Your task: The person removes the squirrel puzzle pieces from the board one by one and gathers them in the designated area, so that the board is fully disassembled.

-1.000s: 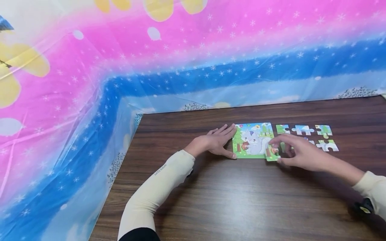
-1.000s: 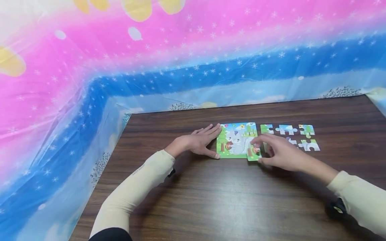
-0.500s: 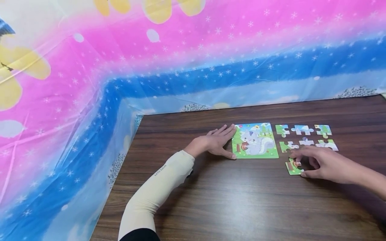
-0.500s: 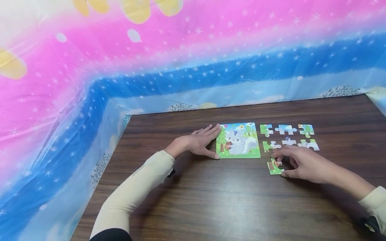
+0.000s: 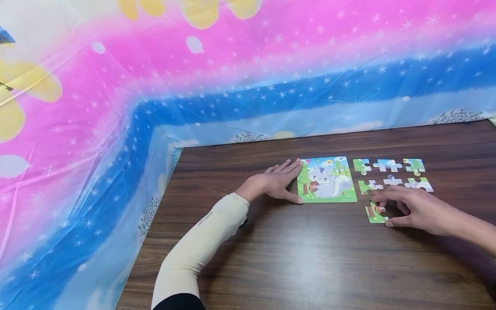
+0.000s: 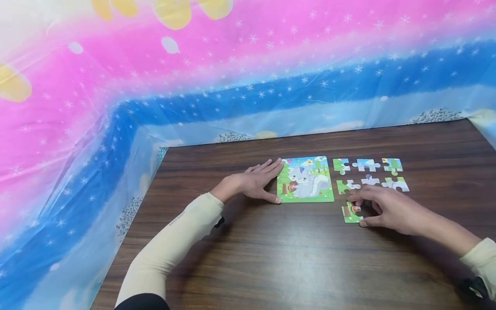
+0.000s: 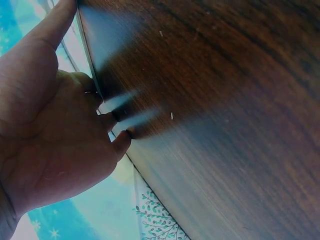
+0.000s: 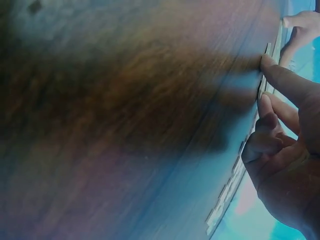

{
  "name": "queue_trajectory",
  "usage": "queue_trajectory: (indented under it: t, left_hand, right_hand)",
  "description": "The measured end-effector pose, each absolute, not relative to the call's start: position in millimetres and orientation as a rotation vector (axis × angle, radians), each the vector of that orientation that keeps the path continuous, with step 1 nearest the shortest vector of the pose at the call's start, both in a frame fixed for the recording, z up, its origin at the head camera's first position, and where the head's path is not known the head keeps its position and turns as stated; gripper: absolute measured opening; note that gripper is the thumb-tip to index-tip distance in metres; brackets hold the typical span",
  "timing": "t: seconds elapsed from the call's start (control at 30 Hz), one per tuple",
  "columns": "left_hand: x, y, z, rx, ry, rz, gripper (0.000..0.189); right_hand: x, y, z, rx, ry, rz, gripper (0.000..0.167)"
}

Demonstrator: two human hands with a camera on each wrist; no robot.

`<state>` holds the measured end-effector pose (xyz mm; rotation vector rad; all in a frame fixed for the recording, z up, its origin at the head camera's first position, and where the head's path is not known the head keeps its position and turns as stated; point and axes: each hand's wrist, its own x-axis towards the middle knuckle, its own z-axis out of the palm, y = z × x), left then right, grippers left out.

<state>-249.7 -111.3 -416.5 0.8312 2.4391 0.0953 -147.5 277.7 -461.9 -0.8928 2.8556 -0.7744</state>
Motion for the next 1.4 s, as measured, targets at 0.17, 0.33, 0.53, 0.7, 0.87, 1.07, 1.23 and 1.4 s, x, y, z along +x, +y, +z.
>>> queue_trajectory:
  t: [0.17, 0.33, 0.53, 0.7, 0.87, 1.07, 1.23, 1.4]
  left_hand:
    - [-249, -109, -416, 0.825, 2.434, 0.082, 0.114]
    - [-251, -107, -417, 0.805, 2.429, 0.072, 0.113]
    - [-253, -104, -421, 0.781, 2.431, 0.043, 0.113]
    - [-251, -101, -413, 0.805, 2.42, 0.064, 0.112]
    - [-251, -101, -410, 0.83, 2.408, 0.067, 0.112]
    - [-256, -102, -419, 0.802, 2.416, 0.049, 0.111]
    - [-259, -106, -425, 0.777, 2.414, 0.039, 0.113]
    - [-256, -108, -423, 0.777, 2.404, 0.071, 0.114]
  right_hand:
    - [-149, 274, -453, -0.858, 2.874, -0.639, 0.053]
    - [-159, 259, -443, -0.904, 2.948, -0.582, 0.046]
    - [-179, 228, -438, -0.91, 2.876, -0.607, 0.055]
    - [-189, 200, -437, -0.892, 2.853, -0.595, 0.059]
    - [-194, 180, -441, -0.868, 2.802, -0.694, 0.067]
    - [-199, 172, -446, -0.853, 2.776, -0.785, 0.066]
    - [-204, 169, -446, -0.83, 2.725, -0.847, 0.062]
    - [-206, 168, -447, -0.802, 2.675, -0.894, 0.05]
